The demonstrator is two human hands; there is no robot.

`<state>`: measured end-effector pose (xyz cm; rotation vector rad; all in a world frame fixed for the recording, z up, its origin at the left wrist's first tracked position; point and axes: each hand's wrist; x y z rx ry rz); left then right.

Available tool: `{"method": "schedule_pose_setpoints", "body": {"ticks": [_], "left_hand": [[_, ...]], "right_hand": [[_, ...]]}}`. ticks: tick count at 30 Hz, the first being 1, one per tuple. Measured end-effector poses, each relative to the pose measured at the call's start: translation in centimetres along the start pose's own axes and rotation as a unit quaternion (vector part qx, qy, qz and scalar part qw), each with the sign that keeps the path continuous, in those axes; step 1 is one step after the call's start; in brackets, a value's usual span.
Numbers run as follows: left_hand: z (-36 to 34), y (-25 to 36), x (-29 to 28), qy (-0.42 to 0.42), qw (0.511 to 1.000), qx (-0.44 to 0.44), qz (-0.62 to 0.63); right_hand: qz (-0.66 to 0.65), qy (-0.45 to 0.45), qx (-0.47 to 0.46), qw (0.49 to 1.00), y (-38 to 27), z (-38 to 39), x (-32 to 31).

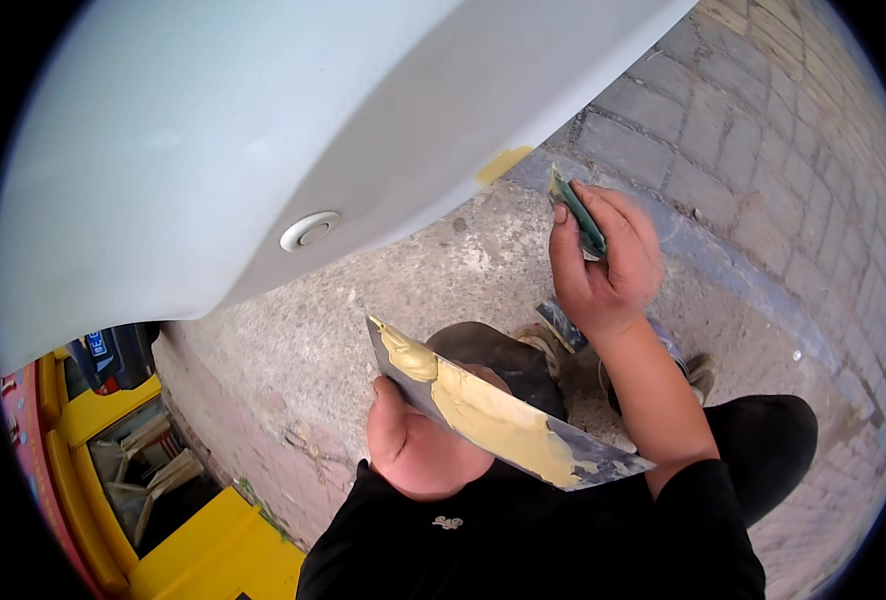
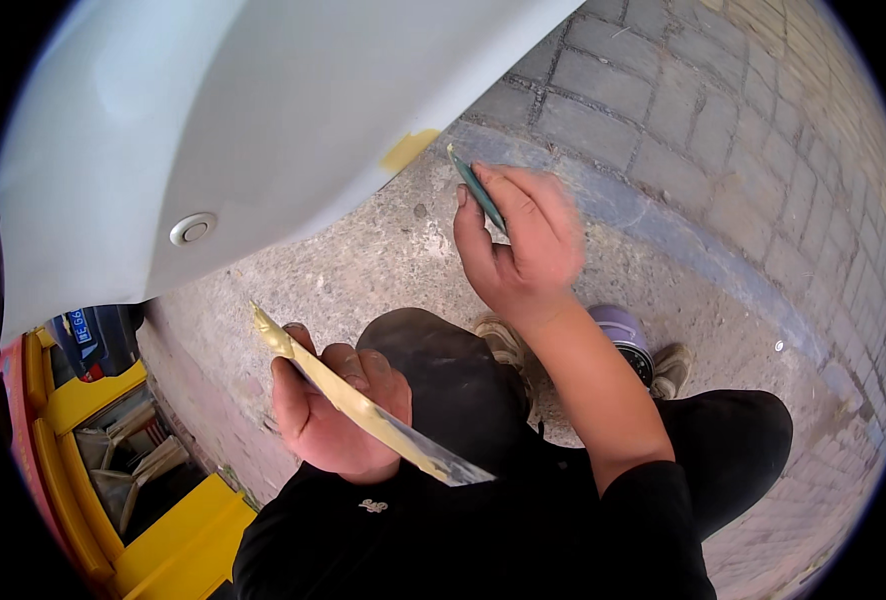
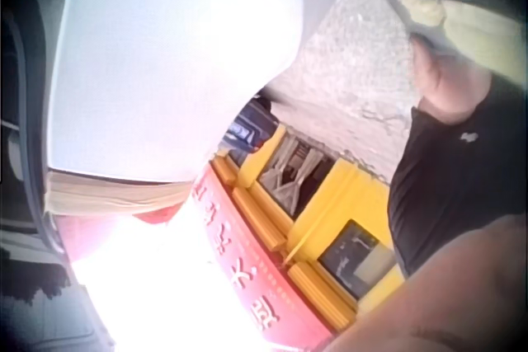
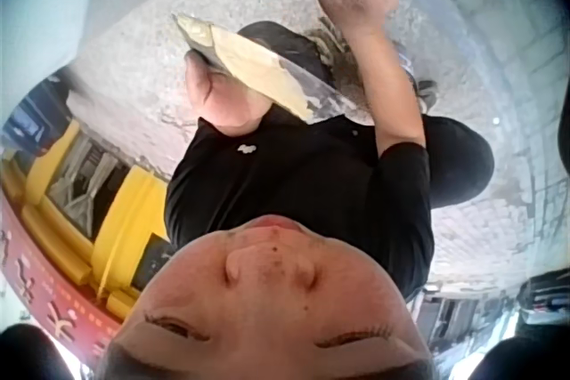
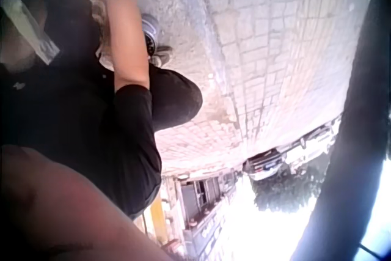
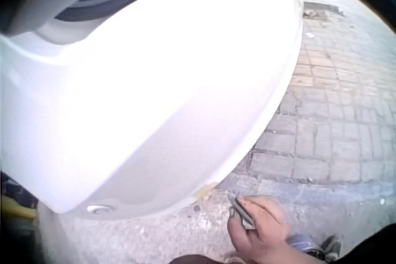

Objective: The person applies a yellowish body filler to the rear bumper of a white car using a putty knife. They spread the filler over a specific area, then scrape excess material from the tool onto a metal mixing board. The person then cleans the putty knife and board with a cloth.

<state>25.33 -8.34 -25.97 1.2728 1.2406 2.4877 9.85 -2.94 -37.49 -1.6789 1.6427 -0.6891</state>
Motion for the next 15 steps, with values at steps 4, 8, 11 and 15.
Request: {"method": "schedule_pose_setpoints", "body": {"ticks": [4, 8, 11, 15], "left_hand": [[-1.1, -1.0, -1.3, -0.115, 0.988, 0.105, -0.01], [-2.2, -1.8, 0.2, -0.092, 0.966, 0.212, -0.112], [-1.7, -2.5, -0.1, -0.099, 0.958, 0.212, -0.165], [-1.3, -4.3, -0.3, -0.12, 0.932, 0.261, -0.221]], "right_hand": [[-0.075, 0.04, 0.127, 0.988, -1.0, -2.5, -3.8], [-0.124, -0.088, 0.026, 0.988, -4.7, -7.0, -8.3], [-0.01, -0.195, -0.082, 0.977, -8.3, -8.9, -9.7], [0.03, -0.228, -0.099, 0.968, -10.4, -8.1, -10.0]]}}
Point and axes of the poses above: each hand's wrist, its own z-axis away from the middle knuckle, its own x-axis out of the palm, y = z × x, and after that the axes turned 9 degrees about -z, right-handed
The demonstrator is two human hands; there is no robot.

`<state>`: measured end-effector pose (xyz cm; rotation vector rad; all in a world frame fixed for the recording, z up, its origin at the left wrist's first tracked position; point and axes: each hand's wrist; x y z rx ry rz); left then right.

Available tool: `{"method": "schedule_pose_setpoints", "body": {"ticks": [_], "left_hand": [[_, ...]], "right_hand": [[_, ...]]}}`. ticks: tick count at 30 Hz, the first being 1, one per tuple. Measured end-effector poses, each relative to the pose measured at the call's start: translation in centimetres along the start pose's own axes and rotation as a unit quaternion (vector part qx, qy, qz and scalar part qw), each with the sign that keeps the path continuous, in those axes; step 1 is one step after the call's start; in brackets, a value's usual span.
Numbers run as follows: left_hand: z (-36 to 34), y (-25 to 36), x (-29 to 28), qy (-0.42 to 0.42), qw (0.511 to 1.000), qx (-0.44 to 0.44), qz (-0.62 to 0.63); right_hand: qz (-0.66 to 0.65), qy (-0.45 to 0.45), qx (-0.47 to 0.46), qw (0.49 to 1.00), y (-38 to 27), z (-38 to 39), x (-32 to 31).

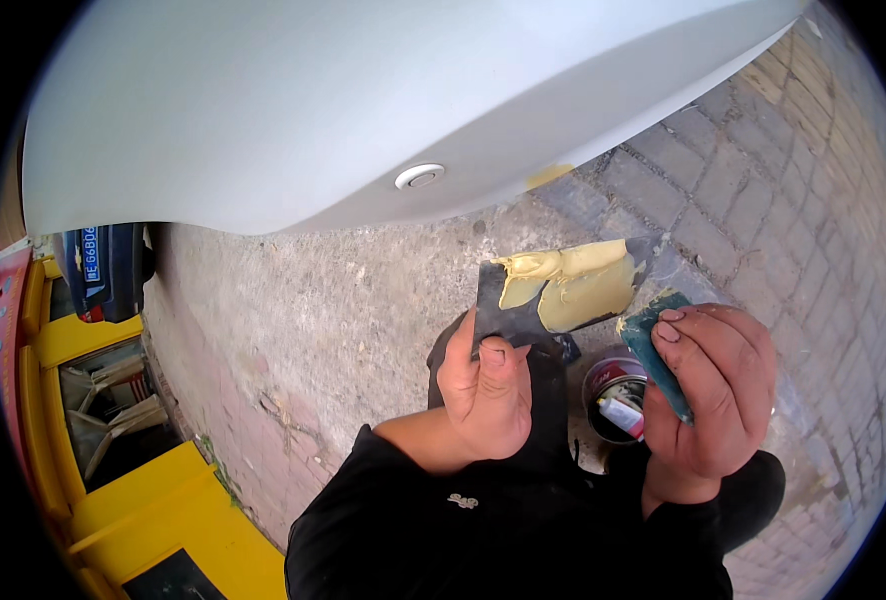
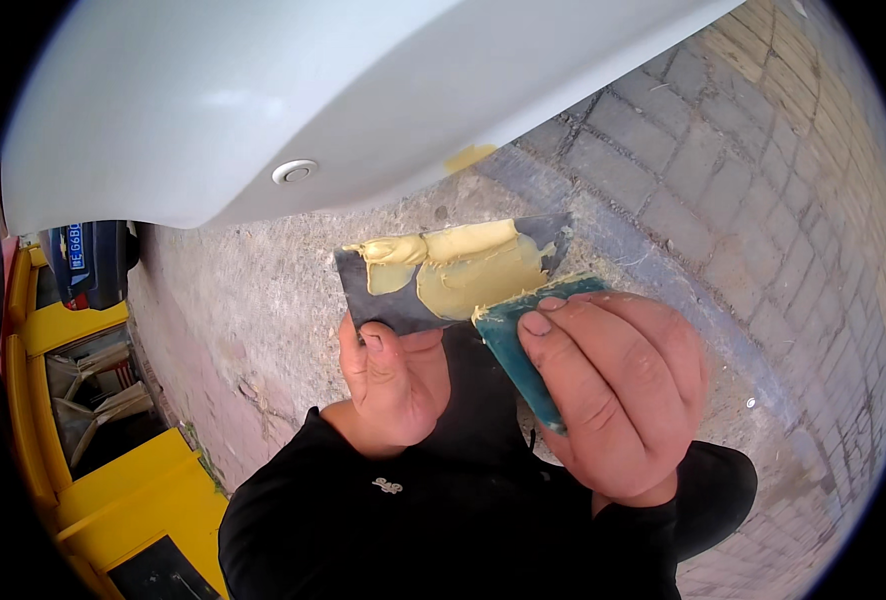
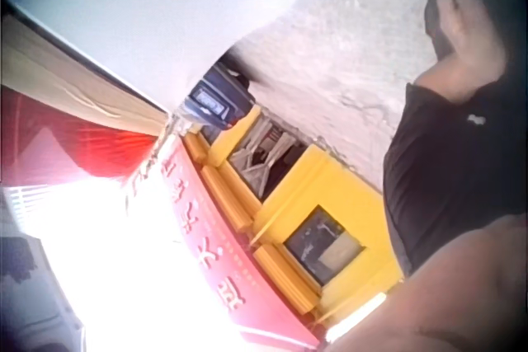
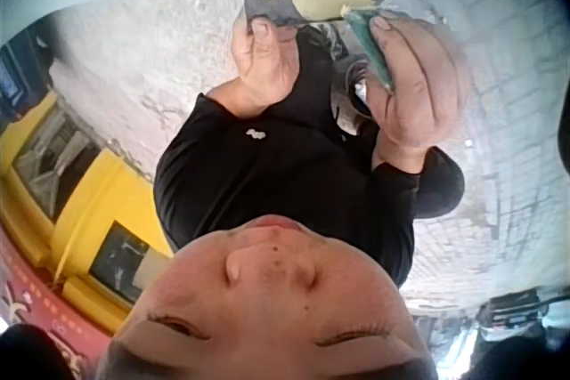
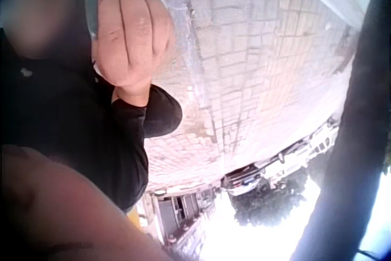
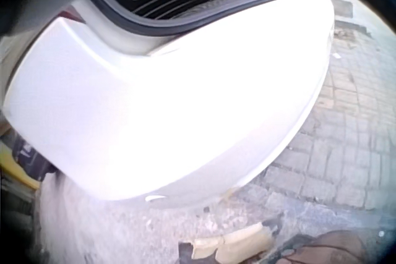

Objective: The person applies a yellowish body filler to the rear bumper of a white car using a putty knife. They spread the filler over a specific area, then scrape excess material from the tool onto a metal mixing board. The person then cleans the putty knife and board with a cloth.

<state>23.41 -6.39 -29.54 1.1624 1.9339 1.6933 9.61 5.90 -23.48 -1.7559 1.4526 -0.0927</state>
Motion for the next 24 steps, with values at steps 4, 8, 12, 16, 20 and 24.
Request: {"method": "schedule_pose_setpoints", "body": {"ticks": [4, 8, 12, 16, 20, 24], "left_hand": [[0.5, 0.2, 2.2, 0.029, 0.999, 0.009, 0.014], [1.2, -0.1, 2.8, 0.006, 0.999, 0.039, -0.016], [1.3, 0.1, 3.4, -0.046, 0.995, 0.065, -0.06], [1.5, 0.0, 3.8, -0.068, 0.992, 0.068, -0.087], [1.8, 0.3, 3.6, -0.087, 0.991, 0.024, -0.098], [2.3, 0.5, 3.8, -0.09, 0.992, 0.006, -0.091]], "right_hand": [[-0.022, 0.011, 0.014, 1.0, -0.4, 0.6, -0.2], [-0.078, 0.008, 0.061, 0.995, -0.7, 0.8, -1.9], [-0.14, 0.032, 0.091, 0.985, -0.9, 1.5, -2.3], [-0.117, 0.017, 0.064, 0.991, -0.5, 1.7, -2.4], [-0.132, -0.012, 0.034, 0.991, -0.3, 2.1, -2.8], [-0.089, 0.02, 0.044, 0.995, -0.9, 2.4, -3.2]]}}
Point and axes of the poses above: each hand's wrist, its own z-axis away from the middle knuckle, its own x-axis out of the palm, y = z × x, and after that the axes turned 9 degrees about -z, right-handed
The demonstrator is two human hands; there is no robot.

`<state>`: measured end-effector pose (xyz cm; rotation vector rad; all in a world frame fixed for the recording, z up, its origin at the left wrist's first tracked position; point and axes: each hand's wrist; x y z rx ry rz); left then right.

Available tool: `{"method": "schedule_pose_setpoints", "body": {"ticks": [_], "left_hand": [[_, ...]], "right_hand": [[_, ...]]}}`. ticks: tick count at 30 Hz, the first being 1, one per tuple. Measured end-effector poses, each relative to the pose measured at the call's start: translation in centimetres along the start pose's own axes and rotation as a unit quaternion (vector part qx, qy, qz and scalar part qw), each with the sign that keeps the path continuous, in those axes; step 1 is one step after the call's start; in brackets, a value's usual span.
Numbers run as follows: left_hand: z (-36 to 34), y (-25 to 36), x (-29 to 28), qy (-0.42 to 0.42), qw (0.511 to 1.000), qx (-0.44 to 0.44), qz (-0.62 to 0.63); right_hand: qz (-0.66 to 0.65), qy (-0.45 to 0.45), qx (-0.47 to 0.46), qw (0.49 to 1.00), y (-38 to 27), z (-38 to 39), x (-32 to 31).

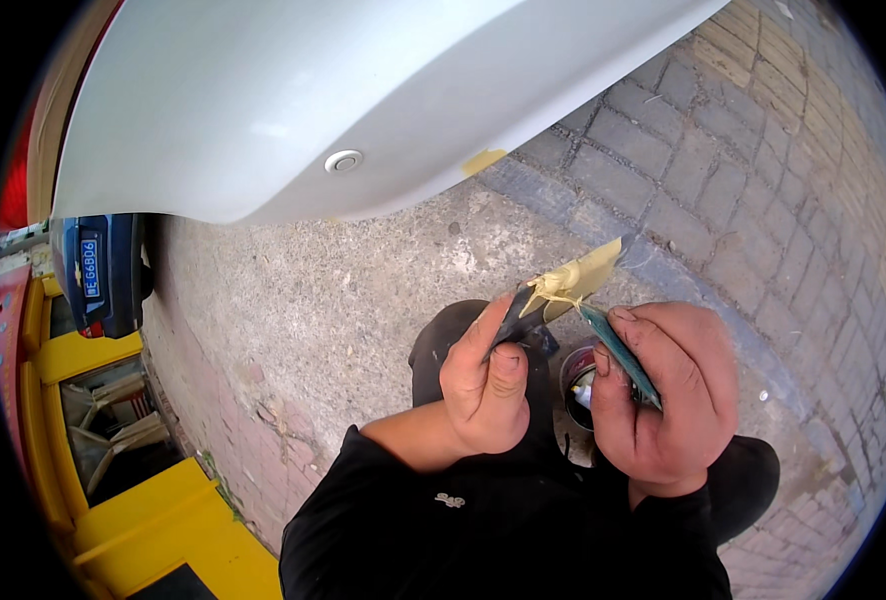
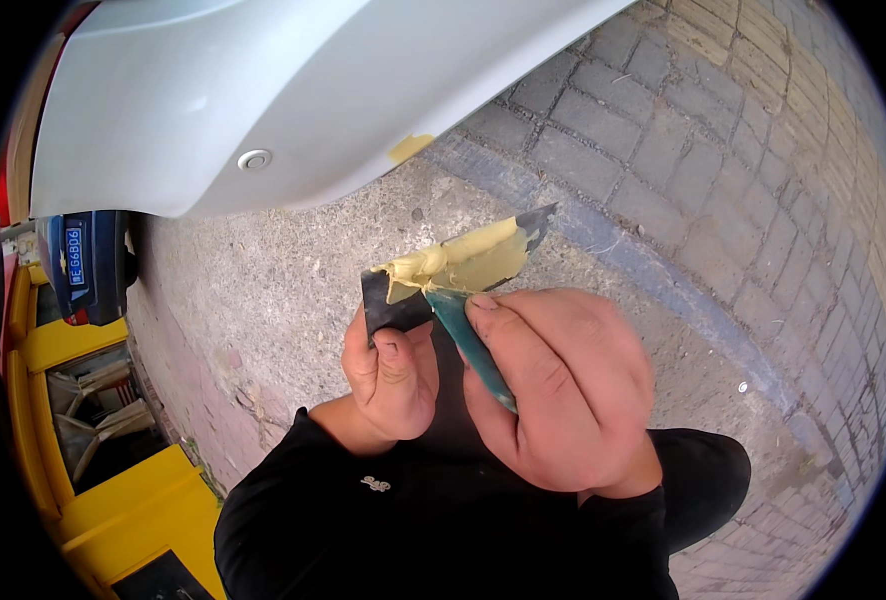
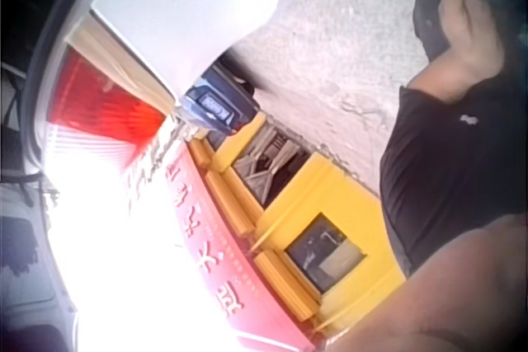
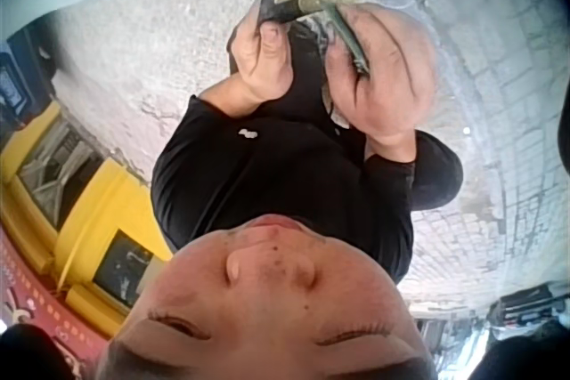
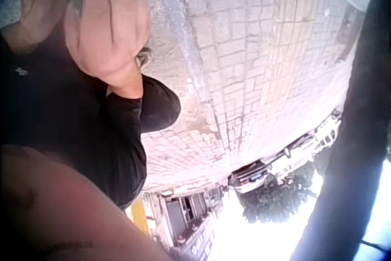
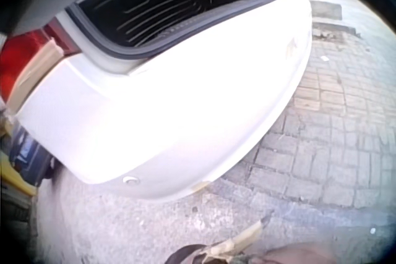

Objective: The person applies a yellowish body filler to the rear bumper of a white car using a putty knife. They spread the filler over a specific area, then scrape excess material from the tool onto a metal mixing board. The person then cleans the putty knife and board with a cloth.

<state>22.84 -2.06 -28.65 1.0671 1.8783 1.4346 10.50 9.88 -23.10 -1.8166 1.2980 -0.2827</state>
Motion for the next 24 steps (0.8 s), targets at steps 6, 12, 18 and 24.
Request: {"method": "schedule_pose_setpoints", "body": {"ticks": [6, 12, 18, 24], "left_hand": [[0.1, 0.2, 0.1, -0.015, 1.0, 0.005, -0.025], [0.0, 0.6, 0.5, -0.006, 1.0, 0.006, -0.015], [0.1, 1.5, -0.2, -0.036, 0.997, -0.031, -0.057], [-0.2, 1.2, -2.7, 0.135, 0.988, 0.063, 0.035]], "right_hand": [[0.057, -0.022, -0.044, 0.997, 0.2, 0.0, 0.2], [0.082, -0.002, -0.057, 0.995, -0.2, 0.4, 0.0], [0.074, -0.057, -0.083, 0.992, 0.0, 0.3, 0.7], [0.015, -0.018, -0.022, 0.999, -0.4, -0.1, 0.1]]}}
Point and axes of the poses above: each hand's wrist, its own z-axis away from the middle knuckle, its own x-axis out of the palm, y = z × x, and after that the axes turned 9 degrees about -z, right-handed
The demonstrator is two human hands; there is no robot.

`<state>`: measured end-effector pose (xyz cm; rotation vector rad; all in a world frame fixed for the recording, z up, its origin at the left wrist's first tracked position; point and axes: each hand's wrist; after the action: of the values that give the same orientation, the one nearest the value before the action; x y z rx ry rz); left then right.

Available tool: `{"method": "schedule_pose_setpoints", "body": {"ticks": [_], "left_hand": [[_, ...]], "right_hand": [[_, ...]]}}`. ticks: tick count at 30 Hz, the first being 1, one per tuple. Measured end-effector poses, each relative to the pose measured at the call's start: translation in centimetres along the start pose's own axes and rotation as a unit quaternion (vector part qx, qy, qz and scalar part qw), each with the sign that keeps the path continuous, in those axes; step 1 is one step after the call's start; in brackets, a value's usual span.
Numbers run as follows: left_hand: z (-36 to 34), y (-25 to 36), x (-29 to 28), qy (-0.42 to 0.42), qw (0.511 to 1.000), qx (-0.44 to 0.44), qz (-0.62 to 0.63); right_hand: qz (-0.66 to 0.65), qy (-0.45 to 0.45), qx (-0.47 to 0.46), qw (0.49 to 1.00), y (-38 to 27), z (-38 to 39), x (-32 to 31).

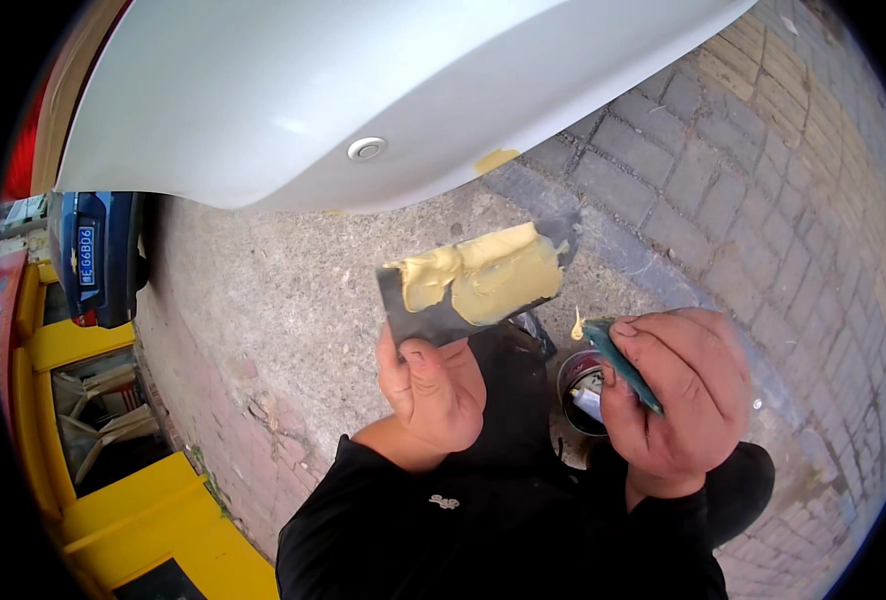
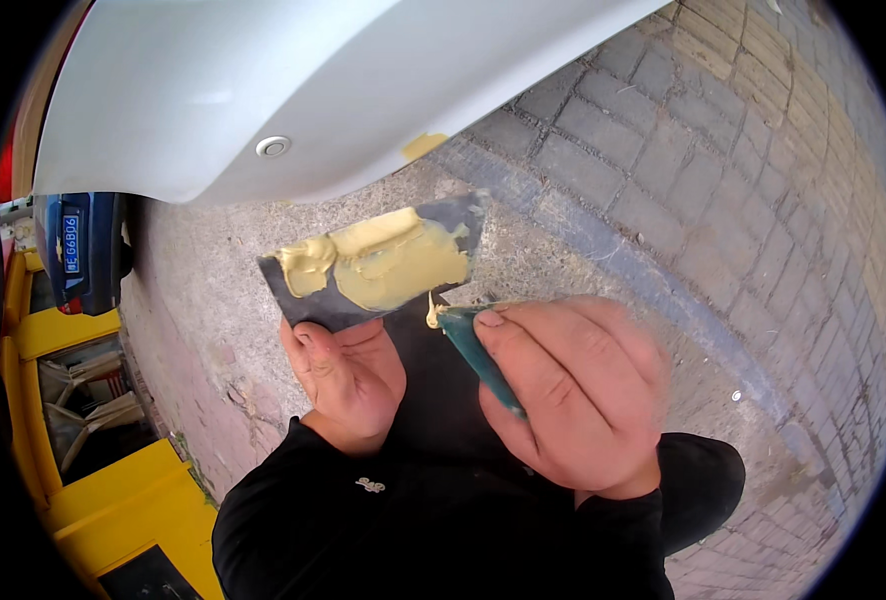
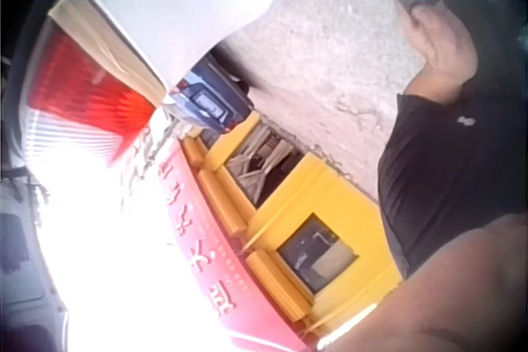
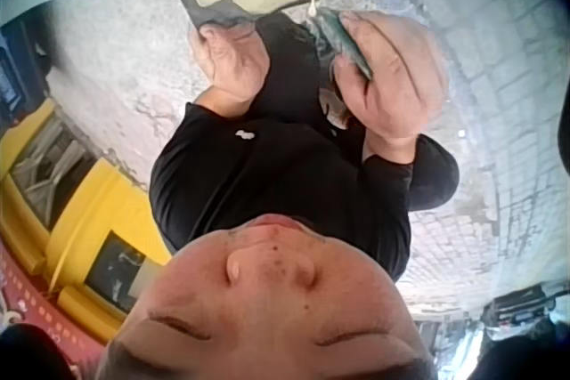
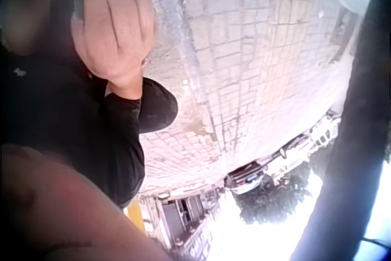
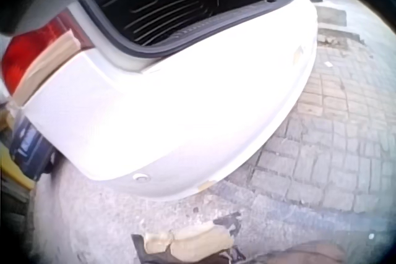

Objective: The person applies a yellowish body filler to the rear bumper of a white car using a putty knife. They spread the filler over a specific area, then scrape excess material from the tool onto a metal mixing board. The person then cleans the putty knife and board with a cloth.

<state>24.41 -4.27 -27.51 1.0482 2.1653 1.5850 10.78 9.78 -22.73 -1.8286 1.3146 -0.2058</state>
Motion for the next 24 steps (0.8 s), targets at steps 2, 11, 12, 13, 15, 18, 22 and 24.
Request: {"method": "schedule_pose_setpoints", "body": {"ticks": [2, 11, 12, 13, 15, 18, 22, 24], "left_hand": [[-0.6, 0.0, -1.5, 0.081, 0.995, 0.055, 0.011], [3.2, -0.4, -6.2, -0.065, 0.998, 0.024, 0.009], [3.7, -0.1, -5.9, -0.009, 1.0, -0.018, 0.003], [3.4, -0.3, -5.7, -0.007, 1.0, 0.017, -0.004], [2.3, -0.5, -5.7, -0.007, 0.998, 0.058, -0.029], [1.2, -0.4, -5.8, -0.029, 0.996, 0.065, -0.045], [1.7, -1.1, -6.3, 0.006, 0.997, 0.071, -0.03], [1.2, -0.8, -6.4, -0.03, 0.998, 0.048, -0.025]], "right_hand": [[0.019, 0.054, 0.041, 0.998, 1.1, -0.5, -0.1], [0.062, 0.096, 0.117, 0.987, 10.1, 0.3, 10.6], [0.096, 0.092, 0.107, 0.985, 10.5, 0.0, 11.3], [0.108, 0.102, 0.088, 0.985, 10.9, -0.2, 11.6], [0.126, 0.121, 0.051, 0.983, 11.3, -0.6, 12.5], [0.161, 0.114, 0.051, 0.979, 11.4, -1.2, 13.0], [0.169, 0.062, 0.039, 0.983, 11.4, -1.1, 14.4], [0.149, 0.029, 0.032, 0.988, 10.9, -1.1, 14.5]]}}
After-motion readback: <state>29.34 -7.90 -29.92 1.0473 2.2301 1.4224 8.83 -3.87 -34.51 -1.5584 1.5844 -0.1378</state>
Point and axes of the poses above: each hand's wrist, its own z-axis away from the middle knuckle, its own x-axis out of the palm, y = z × x, and after that the axes turned 9 degrees about -z, right-handed
